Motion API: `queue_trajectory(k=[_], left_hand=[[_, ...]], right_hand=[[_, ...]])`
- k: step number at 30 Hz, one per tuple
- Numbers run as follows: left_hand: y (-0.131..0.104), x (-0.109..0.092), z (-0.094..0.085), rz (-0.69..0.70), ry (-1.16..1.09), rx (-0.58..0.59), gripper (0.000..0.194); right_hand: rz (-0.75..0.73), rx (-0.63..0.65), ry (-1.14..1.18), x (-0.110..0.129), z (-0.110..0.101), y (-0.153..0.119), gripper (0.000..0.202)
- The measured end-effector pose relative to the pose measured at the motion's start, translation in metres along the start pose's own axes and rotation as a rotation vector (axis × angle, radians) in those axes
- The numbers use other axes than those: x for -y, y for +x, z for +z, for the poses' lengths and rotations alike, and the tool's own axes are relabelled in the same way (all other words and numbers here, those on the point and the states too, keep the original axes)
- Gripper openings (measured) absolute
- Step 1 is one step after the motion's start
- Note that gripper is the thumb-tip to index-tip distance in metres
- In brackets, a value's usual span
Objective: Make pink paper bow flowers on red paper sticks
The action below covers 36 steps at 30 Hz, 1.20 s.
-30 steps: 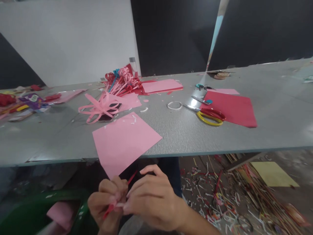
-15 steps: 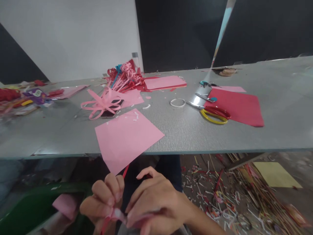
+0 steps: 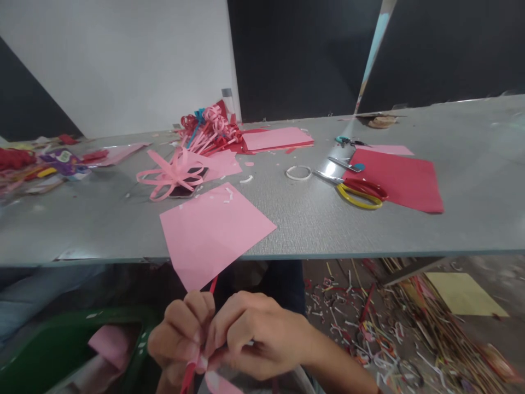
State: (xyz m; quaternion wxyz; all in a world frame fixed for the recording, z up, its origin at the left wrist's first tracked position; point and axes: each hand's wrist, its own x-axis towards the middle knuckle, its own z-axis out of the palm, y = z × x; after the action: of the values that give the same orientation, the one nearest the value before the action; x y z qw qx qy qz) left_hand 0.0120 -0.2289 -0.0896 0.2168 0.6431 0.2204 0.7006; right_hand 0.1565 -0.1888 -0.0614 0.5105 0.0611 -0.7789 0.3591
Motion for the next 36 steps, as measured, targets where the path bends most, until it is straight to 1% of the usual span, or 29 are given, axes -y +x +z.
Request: queue_trajectory(k=[2, 3, 5, 8, 10, 13, 16, 20, 24, 26, 27, 28, 30, 31, 32, 33, 34, 35, 36], left_hand=[[0.006, -0.004, 0.002, 0.052, -0.091, 0.024, 0.017], [0.008, -0.006, 0.003, 0.057, -0.121, 0.047, 0.018], [0.011, -0.008, 0.002, 0.022, -0.128, 0.092, 0.019], [0.013, -0.009, 0.002, -0.018, -0.137, 0.118, 0.02], [0.015, -0.008, 0.002, -0.01, -0.154, 0.136, 0.02], [0.023, -0.008, 0.003, -0.001, -0.166, 0.212, 0.02], [0.032, -0.007, 0.004, 0.036, -0.163, 0.265, 0.019], [0.039, -0.007, 0.006, 0.094, -0.167, 0.288, 0.016], [0.041, -0.01, 0.009, 0.084, -0.253, 0.228, 0.022], [0.042, -0.013, 0.008, 0.067, -0.297, 0.183, 0.025], [0.043, -0.015, 0.006, 0.061, -0.313, 0.164, 0.025], [0.044, -0.016, 0.004, 0.058, -0.327, 0.147, 0.024], [0.048, -0.02, -0.002, 0.047, -0.357, 0.113, 0.02], [0.05, -0.023, -0.006, 0.032, -0.367, 0.099, 0.018], [0.054, -0.026, -0.009, 0.007, -0.371, 0.093, 0.016], [0.057, -0.029, -0.011, -0.033, -0.368, 0.101, 0.015], [0.062, -0.034, -0.013, -0.092, -0.356, 0.128, 0.013], [0.066, -0.039, -0.014, -0.163, -0.343, 0.175, 0.011], [0.071, -0.046, -0.014, -0.245, -0.331, 0.234, 0.011]], right_hand=[[0.01, 0.029, -0.006, 0.002, -0.002, 0.001, 0.02], [0.018, 0.044, -0.012, 0.003, -0.003, 0.001, 0.021], [0.034, 0.078, -0.029, 0.006, -0.006, 0.002, 0.022], [0.036, 0.135, -0.052, 0.009, -0.011, 0.004, 0.023], [0.03, 0.161, -0.06, 0.011, -0.014, 0.006, 0.023], [0.028, 0.17, -0.072, 0.015, -0.018, 0.009, 0.021], [0.004, 0.161, -0.094, 0.018, -0.022, 0.011, 0.018], [-0.041, 0.132, -0.124, 0.02, -0.022, 0.011, 0.019], [-0.089, 0.05, -0.136, 0.024, -0.019, 0.011, 0.019], [-0.065, -0.007, -0.095, 0.029, -0.024, 0.007, 0.019], [-0.033, -0.039, -0.069, 0.032, -0.029, 0.001, 0.02], [0.036, -0.06, -0.044, 0.036, -0.037, -0.007, 0.021], [0.165, -0.151, -0.063, 0.043, -0.059, -0.032, 0.022], [0.282, -0.177, -0.126, 0.047, -0.072, -0.048, 0.02], [0.457, -0.178, -0.224, 0.05, -0.086, -0.065, 0.015], [0.615, -0.153, -0.335, 0.053, -0.099, -0.084, 0.009], [0.81, -0.101, -0.46, 0.055, -0.112, -0.101, 0.004], [0.95, -0.079, -0.555, 0.057, -0.123, -0.118, 0.008], [1.04, -0.082, -0.635, 0.059, -0.132, -0.132, 0.013]])
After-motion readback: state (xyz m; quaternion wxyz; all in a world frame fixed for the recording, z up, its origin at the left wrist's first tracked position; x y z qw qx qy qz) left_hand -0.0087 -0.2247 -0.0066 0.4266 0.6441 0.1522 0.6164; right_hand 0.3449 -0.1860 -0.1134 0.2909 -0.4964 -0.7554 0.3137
